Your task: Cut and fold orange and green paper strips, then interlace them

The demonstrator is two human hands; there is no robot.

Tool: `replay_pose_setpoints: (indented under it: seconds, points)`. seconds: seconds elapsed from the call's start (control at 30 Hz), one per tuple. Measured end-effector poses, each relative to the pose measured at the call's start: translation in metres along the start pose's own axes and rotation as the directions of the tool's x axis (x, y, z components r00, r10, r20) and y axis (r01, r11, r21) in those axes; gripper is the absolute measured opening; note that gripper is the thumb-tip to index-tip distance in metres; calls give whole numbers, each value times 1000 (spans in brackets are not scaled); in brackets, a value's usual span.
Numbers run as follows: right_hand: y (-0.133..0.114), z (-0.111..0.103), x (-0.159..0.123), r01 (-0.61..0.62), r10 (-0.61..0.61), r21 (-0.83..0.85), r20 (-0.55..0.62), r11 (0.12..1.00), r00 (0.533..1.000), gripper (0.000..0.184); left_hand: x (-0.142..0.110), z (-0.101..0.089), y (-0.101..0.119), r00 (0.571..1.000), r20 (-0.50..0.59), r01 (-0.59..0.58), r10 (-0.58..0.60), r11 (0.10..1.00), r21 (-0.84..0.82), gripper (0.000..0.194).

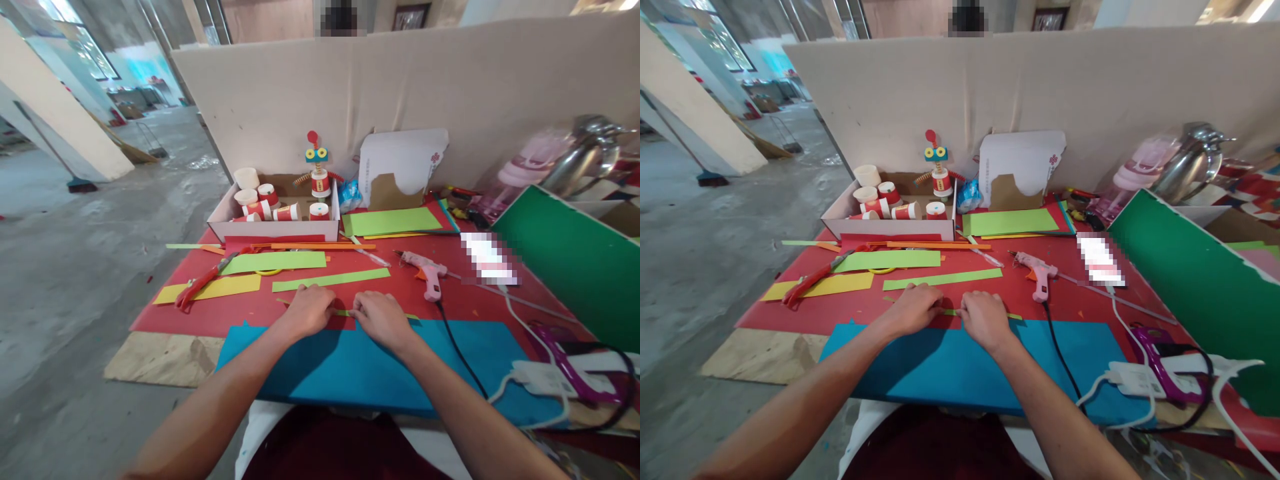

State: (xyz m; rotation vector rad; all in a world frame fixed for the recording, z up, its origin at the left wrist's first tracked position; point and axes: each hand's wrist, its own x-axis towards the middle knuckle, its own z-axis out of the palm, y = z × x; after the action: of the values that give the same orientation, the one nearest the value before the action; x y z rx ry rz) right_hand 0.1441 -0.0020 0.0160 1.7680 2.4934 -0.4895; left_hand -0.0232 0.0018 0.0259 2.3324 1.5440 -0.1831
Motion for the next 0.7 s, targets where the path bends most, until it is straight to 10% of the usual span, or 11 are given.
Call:
replay_pose_setpoints:
  seconds: [0.3,0.7]
  points:
    - [-2,-4,-2,-15,15,27,0,1000,1000,12,2,3,-1,1000,4,-20,20,999,24,19]
    - [55,4,-22,-2,35,296,-106,955,994,14,-1,7,-4,999,-23,-41,40,999,-23,20]
